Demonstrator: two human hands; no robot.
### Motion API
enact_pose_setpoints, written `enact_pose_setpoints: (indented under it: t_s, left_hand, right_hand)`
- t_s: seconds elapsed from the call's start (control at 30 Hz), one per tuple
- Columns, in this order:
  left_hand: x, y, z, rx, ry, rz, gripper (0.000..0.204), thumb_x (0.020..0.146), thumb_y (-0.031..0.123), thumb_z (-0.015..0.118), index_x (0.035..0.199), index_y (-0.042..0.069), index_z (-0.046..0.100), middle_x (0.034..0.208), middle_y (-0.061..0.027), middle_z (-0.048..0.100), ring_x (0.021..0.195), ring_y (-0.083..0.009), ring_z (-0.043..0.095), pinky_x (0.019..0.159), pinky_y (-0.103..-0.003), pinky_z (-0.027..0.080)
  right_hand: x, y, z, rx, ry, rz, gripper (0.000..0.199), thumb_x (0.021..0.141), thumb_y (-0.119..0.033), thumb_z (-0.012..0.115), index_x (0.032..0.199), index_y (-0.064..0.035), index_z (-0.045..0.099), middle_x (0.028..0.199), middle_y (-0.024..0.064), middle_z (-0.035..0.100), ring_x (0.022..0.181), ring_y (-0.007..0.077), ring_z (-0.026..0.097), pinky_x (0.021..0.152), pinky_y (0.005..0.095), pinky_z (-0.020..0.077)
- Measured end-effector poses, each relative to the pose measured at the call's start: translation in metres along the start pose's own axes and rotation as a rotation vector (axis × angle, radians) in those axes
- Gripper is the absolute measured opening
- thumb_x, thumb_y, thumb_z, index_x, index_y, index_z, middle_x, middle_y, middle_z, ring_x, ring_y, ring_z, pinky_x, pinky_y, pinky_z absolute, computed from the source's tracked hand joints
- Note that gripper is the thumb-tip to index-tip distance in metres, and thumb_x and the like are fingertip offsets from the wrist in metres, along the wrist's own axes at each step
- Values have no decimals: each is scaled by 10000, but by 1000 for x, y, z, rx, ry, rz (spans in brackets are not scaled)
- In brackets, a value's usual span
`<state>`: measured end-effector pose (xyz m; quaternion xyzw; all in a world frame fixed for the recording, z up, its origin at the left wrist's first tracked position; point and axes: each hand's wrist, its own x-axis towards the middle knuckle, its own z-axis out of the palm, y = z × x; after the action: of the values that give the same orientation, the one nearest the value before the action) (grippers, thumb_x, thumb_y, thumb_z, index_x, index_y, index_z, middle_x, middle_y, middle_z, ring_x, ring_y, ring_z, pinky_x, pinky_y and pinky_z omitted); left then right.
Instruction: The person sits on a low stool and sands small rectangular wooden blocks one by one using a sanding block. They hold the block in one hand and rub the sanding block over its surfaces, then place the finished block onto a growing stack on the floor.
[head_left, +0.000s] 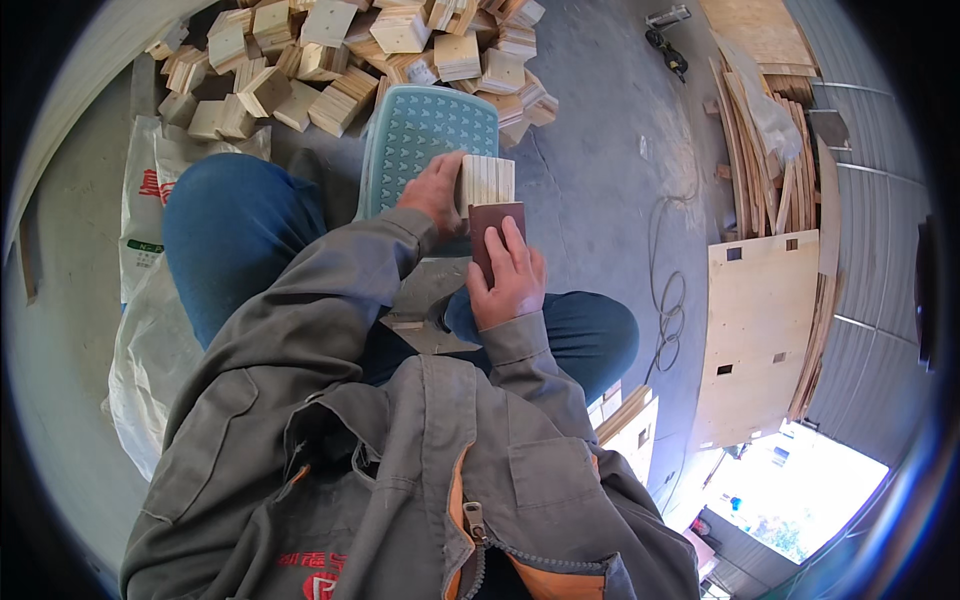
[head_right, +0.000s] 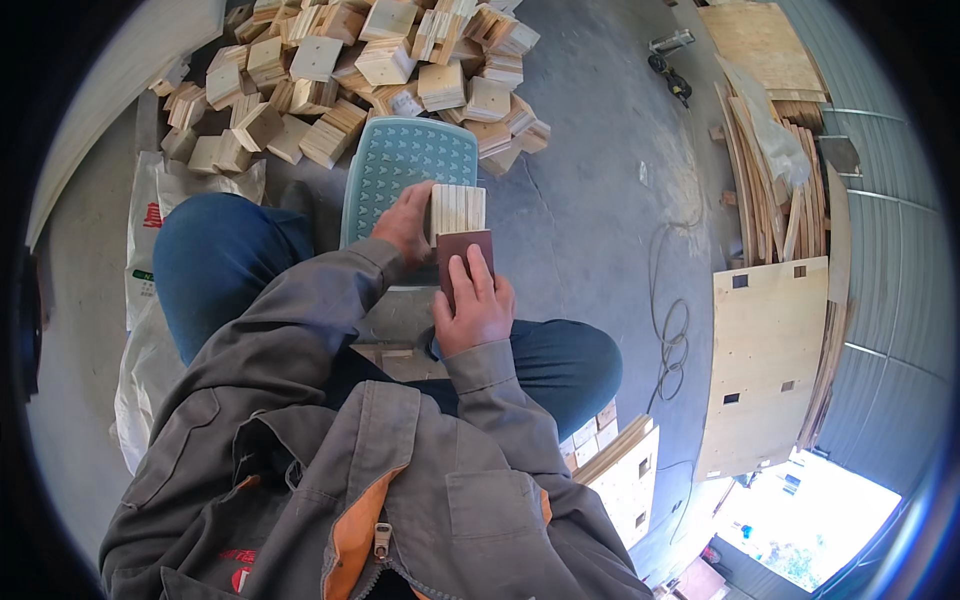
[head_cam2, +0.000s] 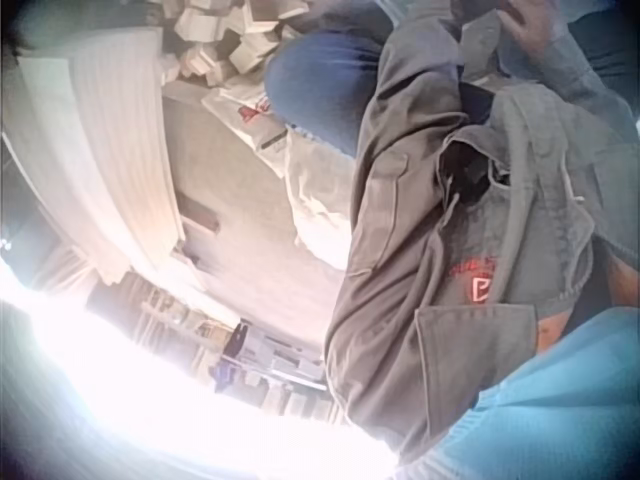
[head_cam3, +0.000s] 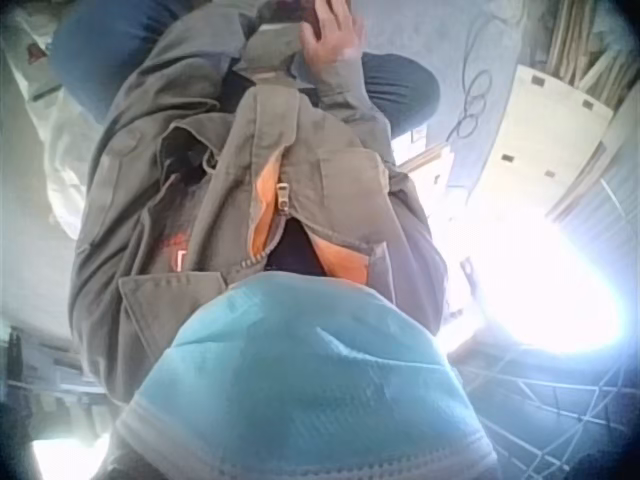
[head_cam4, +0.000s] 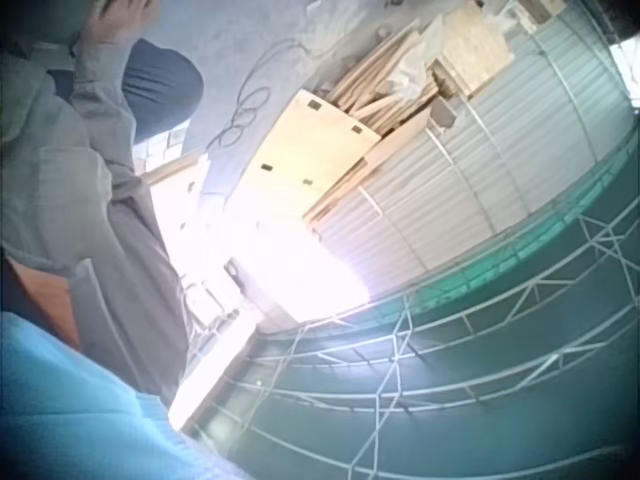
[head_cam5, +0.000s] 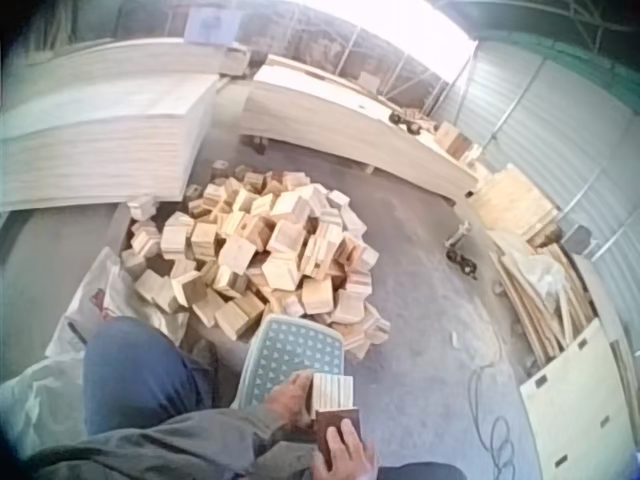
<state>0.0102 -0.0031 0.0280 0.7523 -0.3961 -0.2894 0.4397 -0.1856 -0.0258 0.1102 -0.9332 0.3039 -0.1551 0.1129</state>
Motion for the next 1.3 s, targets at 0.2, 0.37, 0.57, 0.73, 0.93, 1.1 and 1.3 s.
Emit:
enact_pose_setpoints:
  t_s: [0.2,0.37,0.57,0.73,0.93,1.1,1.3]
  left_hand:
    - [0,-1,-1,-3,13,5,973,692,264,919,1527,150,432,1499,-163,526,1371,-402,547,1107,-511,478]
    - [1,-7,3,-34,18,-9,1016,680,292,941,1538,159,415,1507,-147,518,1392,-382,535,1119,-514,463]
    - [1,-5,6,36,36,57,1010,697,282,942,1545,164,407,1504,-175,524,1347,-429,567,1087,-500,517]
    - [-1,-5,3,14,37,20,986,711,307,923,1543,168,412,1505,-169,528,1348,-420,570,1094,-500,504]
    - [1,-2,2,-5,28,6,930,742,344,910,1523,158,440,1500,-160,535,1364,-404,561,1115,-500,469]
    - [-1,6,-3,-13,-3,-15,935,749,357,910,1532,157,439,1511,-158,530,1366,-403,560,1118,-498,468]
    - [2,-5,2,-28,6,8,952,748,337,898,1552,159,420,1538,-147,509,1395,-385,538,1126,-505,459]
  right_hand:
    - [35,-2,9,-26,22,2,568,827,-218,806,1382,-149,707,1564,50,564,1248,395,554,1093,525,464]
    - [117,1,40,-22,13,65,550,848,-248,790,1388,-186,707,1582,8,549,1285,371,551,1106,510,459]
    - [148,3,42,-56,-17,134,554,857,-271,786,1401,-198,703,1587,16,546,1262,374,563,1109,503,453]
    - [87,2,34,-3,59,-8,562,832,-240,800,1383,-175,713,1576,37,554,1230,379,566,1083,511,466]
    - [6,-3,2,11,10,-51,575,807,-202,812,1372,-153,718,1561,66,564,1204,387,566,1066,518,472]
    - [0,-2,0,5,33,-54,558,803,-191,809,1355,-158,727,1550,54,576,1210,377,569,1059,512,473]
    - [72,-2,23,17,51,-15,550,805,-199,800,1350,-180,729,1549,13,579,1227,367,573,1081,508,471]
